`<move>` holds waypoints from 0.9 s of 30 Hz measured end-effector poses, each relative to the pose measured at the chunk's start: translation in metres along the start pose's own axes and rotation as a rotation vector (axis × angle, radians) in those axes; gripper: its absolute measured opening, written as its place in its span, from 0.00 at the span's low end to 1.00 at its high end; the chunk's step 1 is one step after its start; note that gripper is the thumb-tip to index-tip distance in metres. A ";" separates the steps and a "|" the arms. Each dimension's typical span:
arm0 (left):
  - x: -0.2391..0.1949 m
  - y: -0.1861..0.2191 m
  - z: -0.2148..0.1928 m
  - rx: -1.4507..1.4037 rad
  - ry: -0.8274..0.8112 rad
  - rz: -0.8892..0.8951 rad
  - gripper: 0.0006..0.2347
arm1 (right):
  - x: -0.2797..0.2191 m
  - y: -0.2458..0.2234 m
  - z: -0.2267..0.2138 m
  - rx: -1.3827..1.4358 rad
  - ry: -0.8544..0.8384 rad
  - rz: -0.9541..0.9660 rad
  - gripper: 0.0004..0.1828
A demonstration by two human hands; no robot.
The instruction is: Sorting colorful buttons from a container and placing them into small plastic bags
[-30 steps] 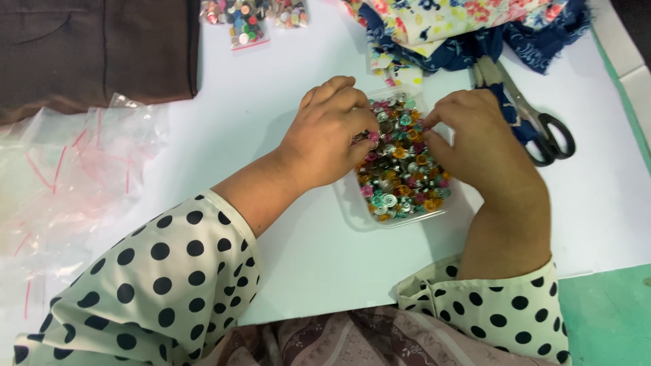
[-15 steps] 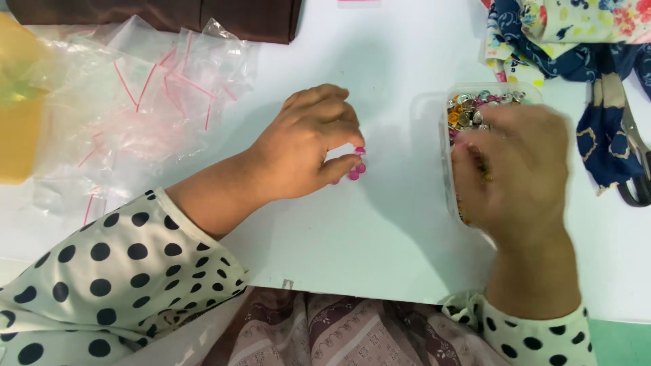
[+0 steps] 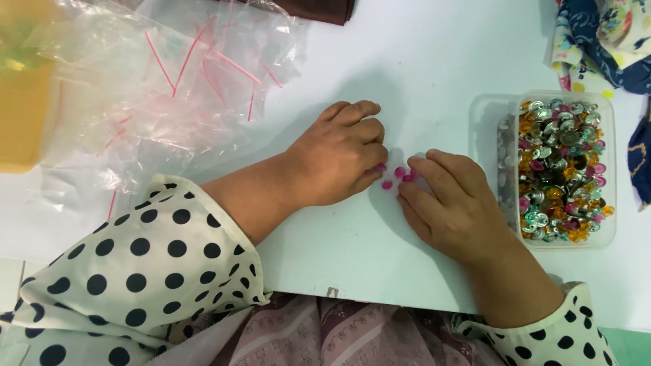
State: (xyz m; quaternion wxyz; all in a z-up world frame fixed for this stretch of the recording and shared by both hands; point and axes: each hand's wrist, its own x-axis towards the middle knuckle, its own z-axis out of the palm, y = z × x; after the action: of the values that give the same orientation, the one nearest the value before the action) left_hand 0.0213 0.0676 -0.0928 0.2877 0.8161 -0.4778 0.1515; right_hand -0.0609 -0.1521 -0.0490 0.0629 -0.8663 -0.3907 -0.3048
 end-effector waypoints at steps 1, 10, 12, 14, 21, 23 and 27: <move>-0.001 0.001 0.000 0.000 -0.030 -0.007 0.07 | 0.000 -0.002 -0.001 -0.002 -0.022 0.025 0.05; 0.002 0.003 -0.006 0.010 -0.009 -0.001 0.05 | 0.002 -0.001 -0.006 0.030 0.044 0.015 0.04; 0.004 0.007 -0.007 0.020 0.001 -0.003 0.07 | 0.001 -0.003 -0.011 0.046 0.066 0.009 0.04; 0.007 0.011 -0.010 -0.018 0.015 -0.022 0.09 | 0.002 -0.006 -0.018 0.047 0.095 -0.029 0.03; 0.035 0.045 -0.002 -0.034 0.005 0.028 0.08 | -0.041 0.055 -0.083 -0.052 0.146 0.131 0.04; 0.053 0.066 -0.004 -0.123 -0.027 0.140 0.09 | -0.059 0.079 -0.103 -0.040 0.104 0.258 0.03; 0.091 0.096 0.021 -0.113 -0.035 0.210 0.08 | -0.096 0.103 -0.120 0.003 0.019 0.447 0.06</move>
State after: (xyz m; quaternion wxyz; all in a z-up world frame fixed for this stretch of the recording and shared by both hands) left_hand -0.0166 -0.0448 -0.0308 0.3073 0.7465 -0.5734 0.1393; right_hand -0.0932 -0.3256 0.0058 0.1340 -0.9284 -0.1886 -0.2908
